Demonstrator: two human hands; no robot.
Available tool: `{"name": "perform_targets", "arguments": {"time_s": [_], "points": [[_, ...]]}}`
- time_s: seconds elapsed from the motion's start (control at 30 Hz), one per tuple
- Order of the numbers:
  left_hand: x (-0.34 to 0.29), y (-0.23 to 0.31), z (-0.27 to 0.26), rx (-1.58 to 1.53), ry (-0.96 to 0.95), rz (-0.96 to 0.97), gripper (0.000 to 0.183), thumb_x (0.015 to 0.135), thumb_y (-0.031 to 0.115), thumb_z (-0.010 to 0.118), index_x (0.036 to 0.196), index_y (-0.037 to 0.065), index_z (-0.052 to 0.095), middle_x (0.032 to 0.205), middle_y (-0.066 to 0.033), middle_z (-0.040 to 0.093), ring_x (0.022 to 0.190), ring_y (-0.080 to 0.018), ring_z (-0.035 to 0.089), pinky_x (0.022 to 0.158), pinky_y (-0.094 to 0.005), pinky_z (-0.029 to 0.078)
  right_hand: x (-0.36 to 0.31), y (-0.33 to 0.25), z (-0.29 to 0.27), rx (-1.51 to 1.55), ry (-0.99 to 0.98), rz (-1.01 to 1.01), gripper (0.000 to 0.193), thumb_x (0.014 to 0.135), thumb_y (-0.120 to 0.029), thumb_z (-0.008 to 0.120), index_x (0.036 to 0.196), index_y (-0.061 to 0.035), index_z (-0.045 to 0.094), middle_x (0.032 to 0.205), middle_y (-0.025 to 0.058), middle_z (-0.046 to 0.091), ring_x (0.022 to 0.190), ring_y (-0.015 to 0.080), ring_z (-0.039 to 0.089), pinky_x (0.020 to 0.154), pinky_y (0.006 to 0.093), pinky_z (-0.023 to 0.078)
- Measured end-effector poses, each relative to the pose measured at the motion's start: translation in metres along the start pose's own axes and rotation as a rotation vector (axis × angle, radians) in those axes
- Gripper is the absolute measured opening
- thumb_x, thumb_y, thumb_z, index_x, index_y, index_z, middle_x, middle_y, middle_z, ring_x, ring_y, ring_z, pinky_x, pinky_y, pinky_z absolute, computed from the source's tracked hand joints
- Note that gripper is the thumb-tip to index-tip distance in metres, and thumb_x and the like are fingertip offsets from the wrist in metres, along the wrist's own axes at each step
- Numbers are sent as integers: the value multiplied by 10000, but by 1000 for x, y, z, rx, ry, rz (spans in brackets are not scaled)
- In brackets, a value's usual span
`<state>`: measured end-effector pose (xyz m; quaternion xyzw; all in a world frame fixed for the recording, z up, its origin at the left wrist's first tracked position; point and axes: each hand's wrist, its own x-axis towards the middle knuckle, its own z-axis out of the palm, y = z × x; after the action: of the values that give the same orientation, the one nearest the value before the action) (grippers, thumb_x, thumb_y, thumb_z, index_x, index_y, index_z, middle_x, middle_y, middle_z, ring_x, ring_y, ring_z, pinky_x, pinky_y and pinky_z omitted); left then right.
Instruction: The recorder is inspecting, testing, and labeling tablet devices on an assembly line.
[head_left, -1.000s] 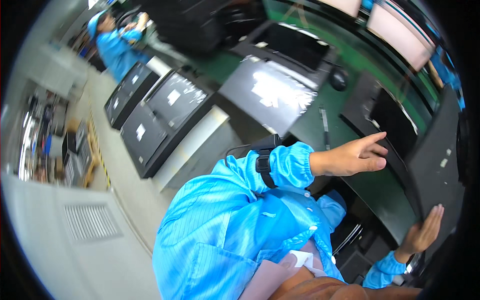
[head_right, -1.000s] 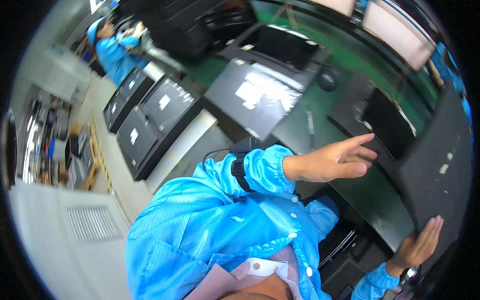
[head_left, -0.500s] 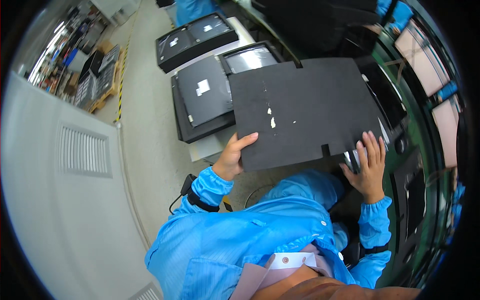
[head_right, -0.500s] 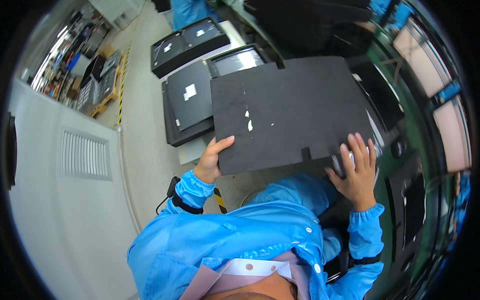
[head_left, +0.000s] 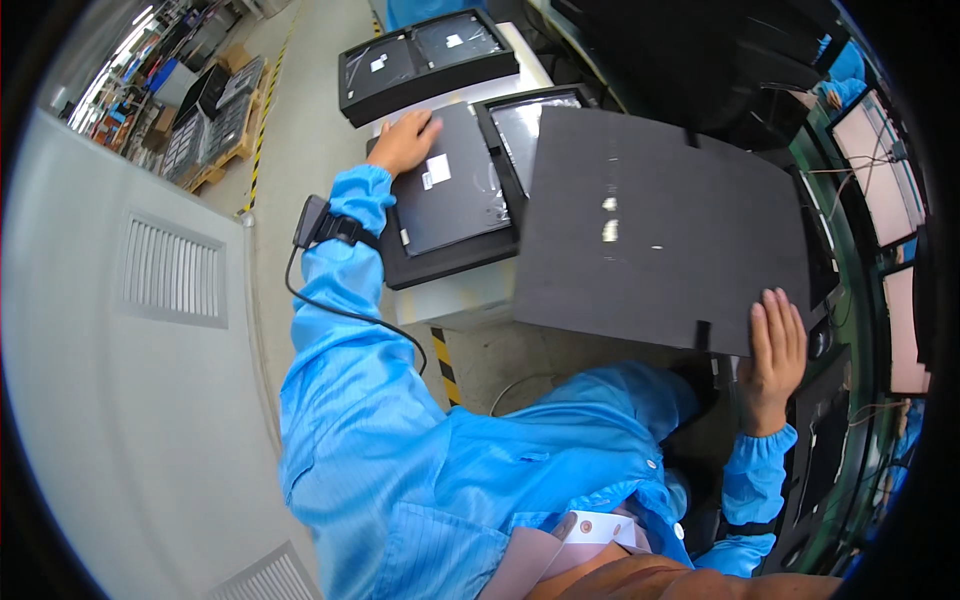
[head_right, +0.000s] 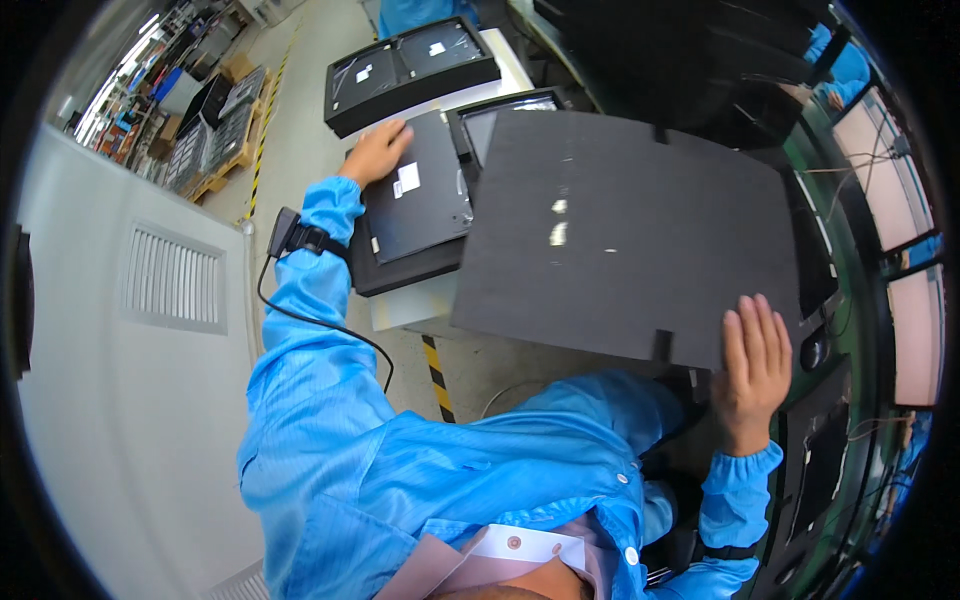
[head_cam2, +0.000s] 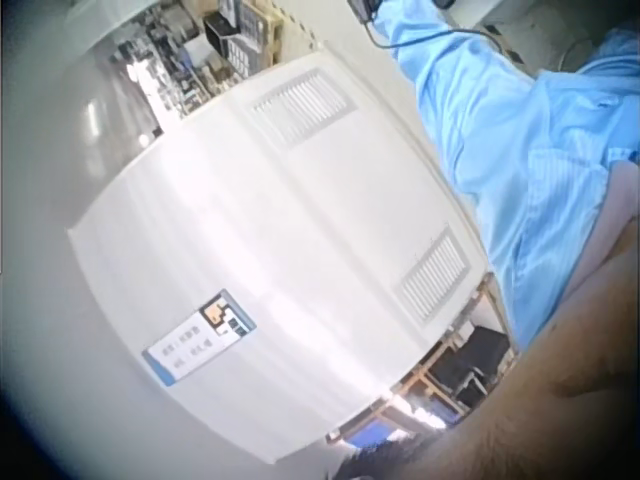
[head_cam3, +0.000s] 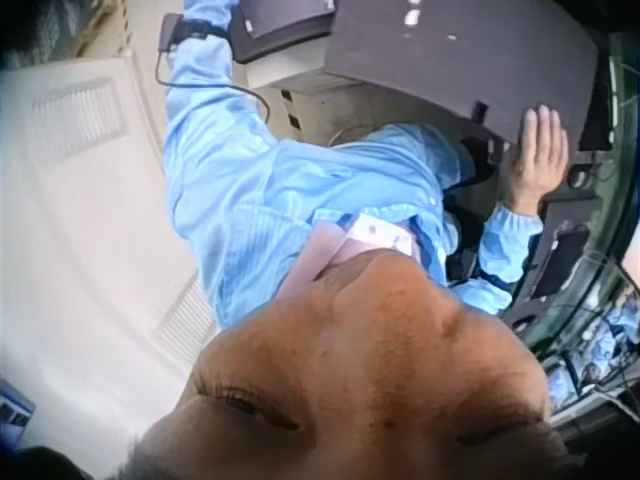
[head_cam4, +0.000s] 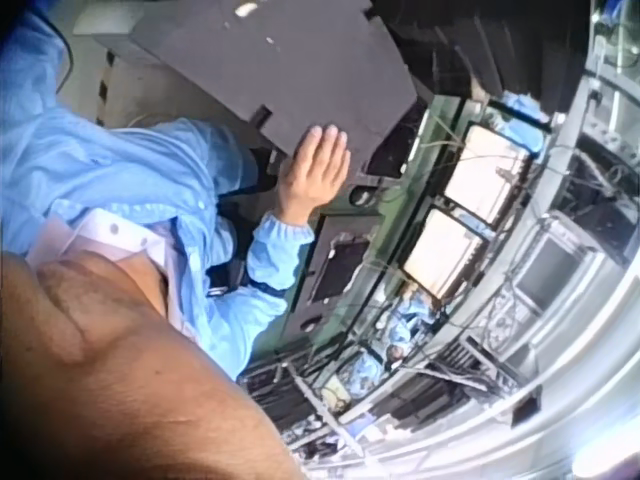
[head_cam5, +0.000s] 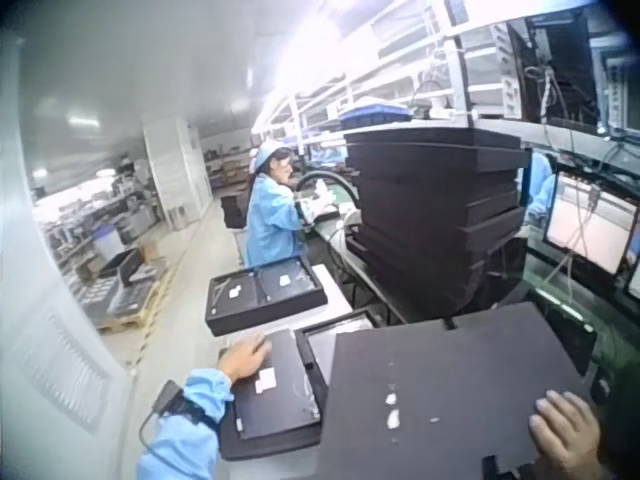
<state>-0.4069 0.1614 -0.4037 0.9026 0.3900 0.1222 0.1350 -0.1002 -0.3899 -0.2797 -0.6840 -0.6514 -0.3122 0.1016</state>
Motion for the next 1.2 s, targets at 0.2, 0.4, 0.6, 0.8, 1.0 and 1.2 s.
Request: {"name": "perform_targets", "arguments": {"time_s": [0.2, 0.4, 0.6, 0.8, 1.0, 1.2], "points": [[-24, -30, 7, -61, -15, 168, 547, 1005, 386, 545, 1441, 57, 526, 1583, -140, 407, 1522, -328, 256, 1231, -534, 137, 62, -30, 40, 114, 19, -98, 392, 824, -63, 697, 1214, -102, 693, 1276, 97, 674, 1225, 294, 622, 1050, 454, 479], [-47, -13, -55, -1188, 491, -197, 538, 1050, 338, 527, 1457, -10, 480, 1453, -147, 547, 1384, -262, 470, 1139, -348, 349, 124, -101, 87, 41, 78, -148, 429, 897, -139, 630, 1326, -155, 630, 1316, 61, 648, 1211, 243, 612, 1029, 370, 467], [-139, 50, -77, -897, 112, -135, 631, 978, 358, 658, 1453, -23, 494, 1492, -188, 495, 1386, -260, 464, 1143, -341, 348, 129, -105, 120, 253, 213, -218, 359, 934, -109, 610, 1289, -155, 625, 1346, 56, 627, 1249, 247, 588, 1078, 436, 421], [-145, 31, -9, -164, 268, -248, 717, 903, 434, 726, 1422, -13, 511, 1497, -262, 441, 1406, -377, 416, 1169, -459, 306, 60, -78, 102, 567, -129, -63, 542, 875, -333, 740, 1342, -100, 594, 1368, 146, 580, 1360, 312, 488, 1185, 553, 303], [-149, 119, -16, 303, 83, 194, 914, 826, 510, 765, 1536, 77, 386, 1632, -194, 265, 1522, -369, 212, 1204, -593, 172, -43, -21, 4, 49, -530, 349, 759, 786, -256, 782, 1468, -130, 472, 1536, 130, 429, 1468, 321, 346, 1226, 571, 203], [-180, 113, -20, 223, 151, 192, 606, 875, 369, 749, 1369, 56, 589, 1450, -190, 535, 1355, -382, 482, 1172, -552, 283, -61, -3, 24, 140, -152, 99, 468, 804, -83, 677, 1270, -65, 634, 1358, 131, 606, 1302, 317, 552, 1140, 486, 400]]}}
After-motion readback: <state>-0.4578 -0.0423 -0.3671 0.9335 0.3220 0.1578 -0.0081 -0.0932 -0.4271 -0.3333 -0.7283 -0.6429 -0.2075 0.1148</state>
